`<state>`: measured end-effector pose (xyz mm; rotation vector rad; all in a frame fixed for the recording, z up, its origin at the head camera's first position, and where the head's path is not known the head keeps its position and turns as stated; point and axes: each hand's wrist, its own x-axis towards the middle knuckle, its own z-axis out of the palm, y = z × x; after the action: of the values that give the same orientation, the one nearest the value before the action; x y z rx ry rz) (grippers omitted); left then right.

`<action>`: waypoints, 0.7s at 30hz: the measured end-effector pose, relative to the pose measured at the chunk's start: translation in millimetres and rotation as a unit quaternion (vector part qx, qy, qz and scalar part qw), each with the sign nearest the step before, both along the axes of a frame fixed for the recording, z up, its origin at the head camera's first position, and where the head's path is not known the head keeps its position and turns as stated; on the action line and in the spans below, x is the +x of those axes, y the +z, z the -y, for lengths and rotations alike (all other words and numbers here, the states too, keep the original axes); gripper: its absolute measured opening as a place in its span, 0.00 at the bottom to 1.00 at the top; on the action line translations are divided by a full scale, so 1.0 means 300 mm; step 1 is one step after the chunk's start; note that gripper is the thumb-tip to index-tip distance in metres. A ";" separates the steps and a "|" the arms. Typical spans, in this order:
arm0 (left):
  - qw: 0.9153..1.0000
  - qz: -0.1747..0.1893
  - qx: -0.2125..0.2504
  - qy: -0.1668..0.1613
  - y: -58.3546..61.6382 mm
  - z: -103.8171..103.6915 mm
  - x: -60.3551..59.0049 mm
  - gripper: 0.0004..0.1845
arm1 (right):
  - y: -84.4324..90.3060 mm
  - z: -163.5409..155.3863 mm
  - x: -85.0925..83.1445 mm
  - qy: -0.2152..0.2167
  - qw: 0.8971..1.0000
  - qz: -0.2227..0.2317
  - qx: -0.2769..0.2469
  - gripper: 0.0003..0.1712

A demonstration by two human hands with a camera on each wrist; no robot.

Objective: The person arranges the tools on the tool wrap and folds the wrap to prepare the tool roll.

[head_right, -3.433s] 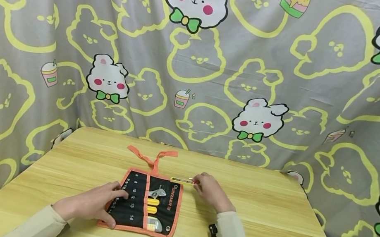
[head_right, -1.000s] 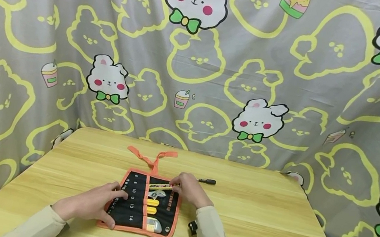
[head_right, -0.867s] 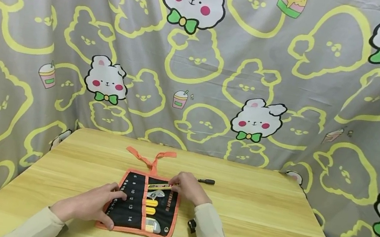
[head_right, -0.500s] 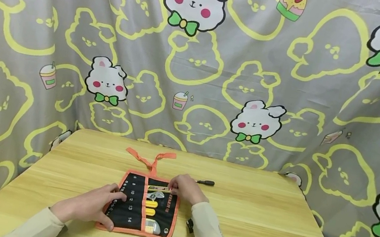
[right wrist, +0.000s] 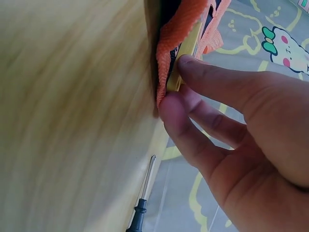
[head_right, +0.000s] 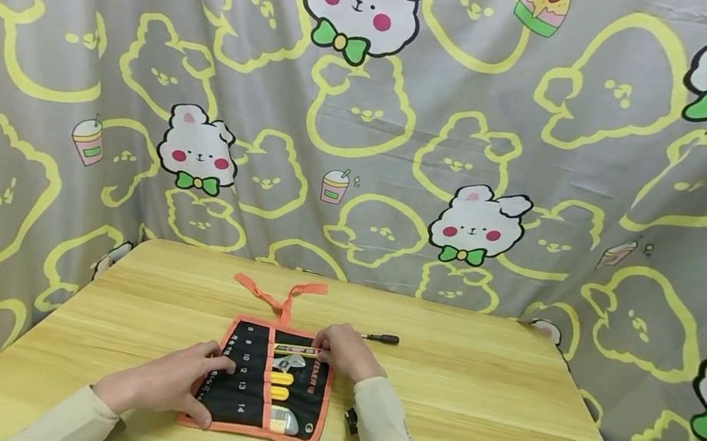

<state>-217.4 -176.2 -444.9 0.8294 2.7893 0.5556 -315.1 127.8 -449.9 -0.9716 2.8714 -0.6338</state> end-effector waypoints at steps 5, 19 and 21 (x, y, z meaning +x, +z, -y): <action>1.000 -0.003 0.000 0.000 -0.003 -0.002 -0.003 0.41 | -0.002 0.002 -0.002 -0.001 1.000 0.000 0.004 0.07; 1.000 0.001 -0.001 0.003 0.004 -0.003 -0.001 0.41 | 0.003 0.003 -0.001 0.027 0.999 -0.014 0.016 0.07; 1.000 0.002 0.000 0.002 0.004 -0.004 -0.001 0.41 | 0.002 -0.004 0.003 0.031 0.999 -0.025 0.033 0.07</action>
<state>-217.8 -174.9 -443.8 0.8210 2.7889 0.5562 -314.1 128.9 -449.3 -1.0778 2.8724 -0.5126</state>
